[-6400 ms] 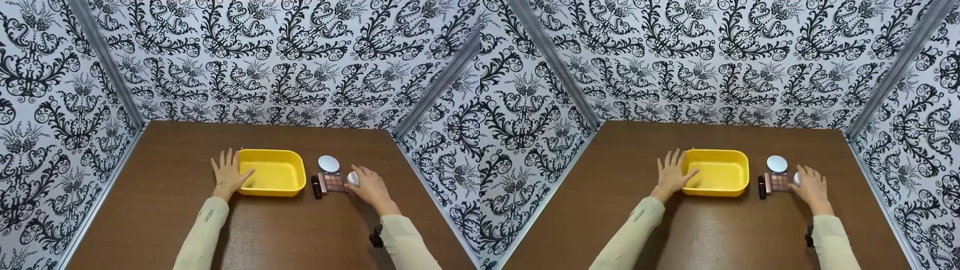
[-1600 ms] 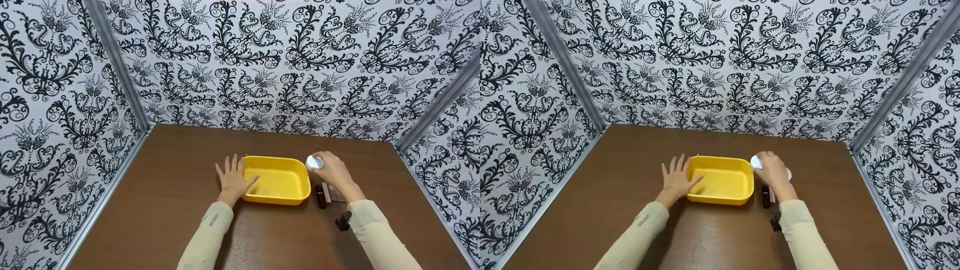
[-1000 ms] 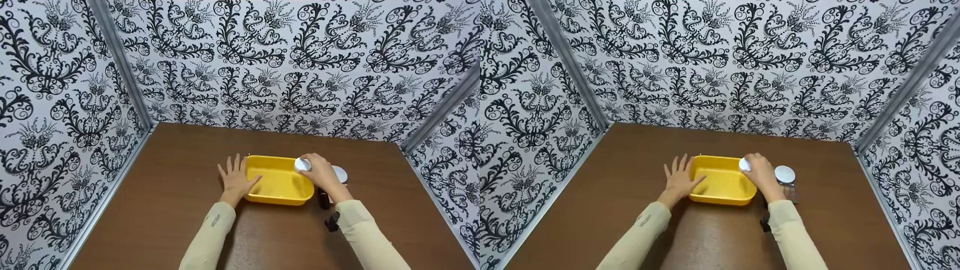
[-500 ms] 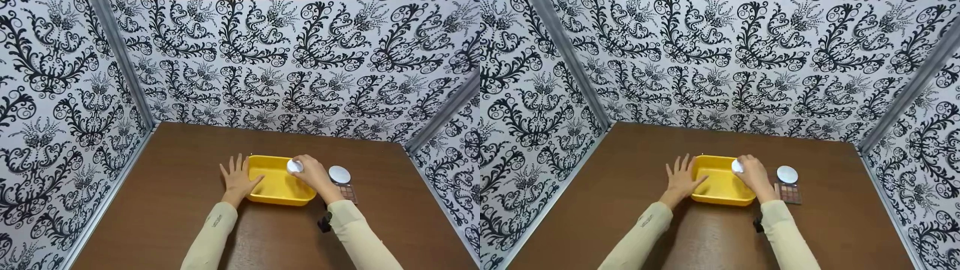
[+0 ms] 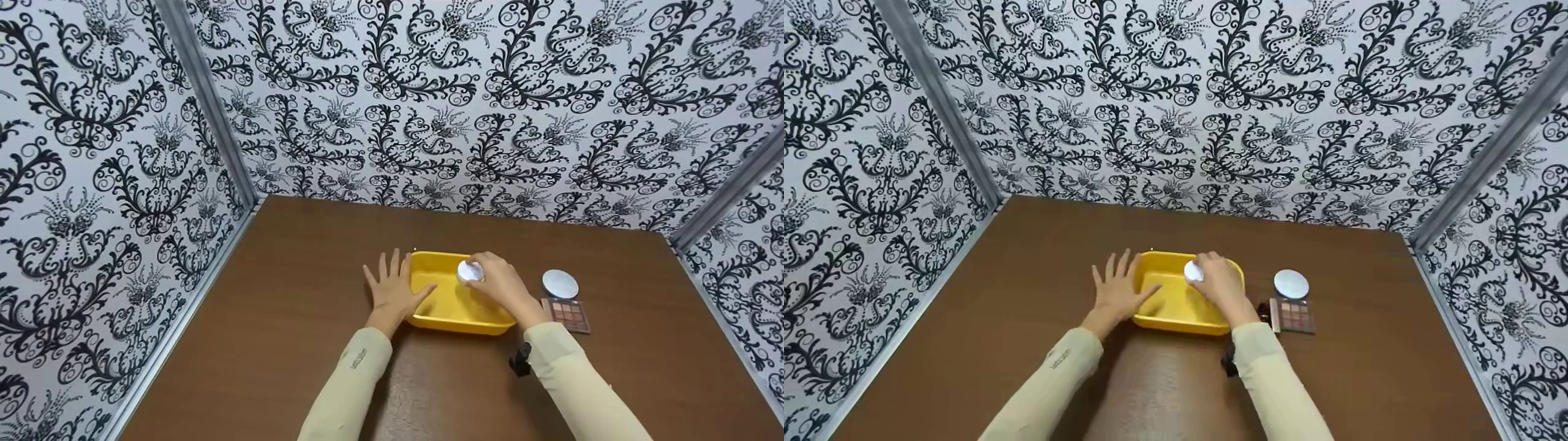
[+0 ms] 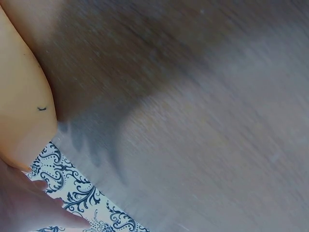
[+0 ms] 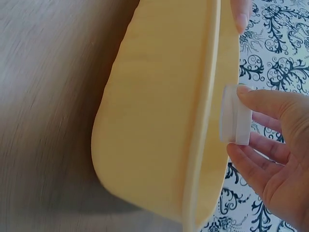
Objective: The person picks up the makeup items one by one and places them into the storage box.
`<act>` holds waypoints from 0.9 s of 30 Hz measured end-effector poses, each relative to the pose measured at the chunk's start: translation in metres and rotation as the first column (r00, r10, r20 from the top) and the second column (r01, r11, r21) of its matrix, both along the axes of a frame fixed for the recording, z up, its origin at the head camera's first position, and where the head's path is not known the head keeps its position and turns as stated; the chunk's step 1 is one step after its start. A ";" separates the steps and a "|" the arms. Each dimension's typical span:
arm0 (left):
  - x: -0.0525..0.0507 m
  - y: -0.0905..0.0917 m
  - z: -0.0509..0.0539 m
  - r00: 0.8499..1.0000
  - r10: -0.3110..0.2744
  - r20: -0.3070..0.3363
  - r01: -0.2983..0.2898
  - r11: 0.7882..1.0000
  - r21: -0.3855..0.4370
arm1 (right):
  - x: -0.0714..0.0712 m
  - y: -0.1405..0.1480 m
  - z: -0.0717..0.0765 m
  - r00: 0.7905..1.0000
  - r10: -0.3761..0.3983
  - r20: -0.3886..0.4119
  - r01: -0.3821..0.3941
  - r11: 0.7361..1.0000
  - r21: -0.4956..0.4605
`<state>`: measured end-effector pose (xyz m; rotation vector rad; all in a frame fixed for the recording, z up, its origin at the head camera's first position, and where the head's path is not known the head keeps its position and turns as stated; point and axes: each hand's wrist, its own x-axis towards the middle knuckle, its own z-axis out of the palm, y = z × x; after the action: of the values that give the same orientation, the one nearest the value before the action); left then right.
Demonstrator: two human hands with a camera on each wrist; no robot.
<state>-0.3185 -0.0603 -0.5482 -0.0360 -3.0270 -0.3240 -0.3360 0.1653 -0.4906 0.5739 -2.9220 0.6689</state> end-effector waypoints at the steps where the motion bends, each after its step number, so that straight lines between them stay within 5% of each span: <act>1: 0.000 0.000 0.000 1.000 0.000 -0.001 0.000 1.000 0.003 | -0.001 -0.002 -0.001 1.000 0.009 -0.003 -0.009 1.000 0.001; 15: -0.001 0.000 0.001 0.999 0.007 0.051 -0.005 1.000 -0.026 | -0.008 -0.032 -0.014 0.995 0.059 0.084 -0.057 0.998 -0.033; 27: -0.005 0.001 -0.001 0.999 0.016 0.045 -0.015 0.999 -0.028 | -0.014 -0.059 -0.026 0.994 0.092 0.060 -0.090 0.995 -0.034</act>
<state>-0.3235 -0.0597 -0.5490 -0.0076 -3.0748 -0.2849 -0.3502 0.1060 -0.5170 0.6985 -2.9511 0.7546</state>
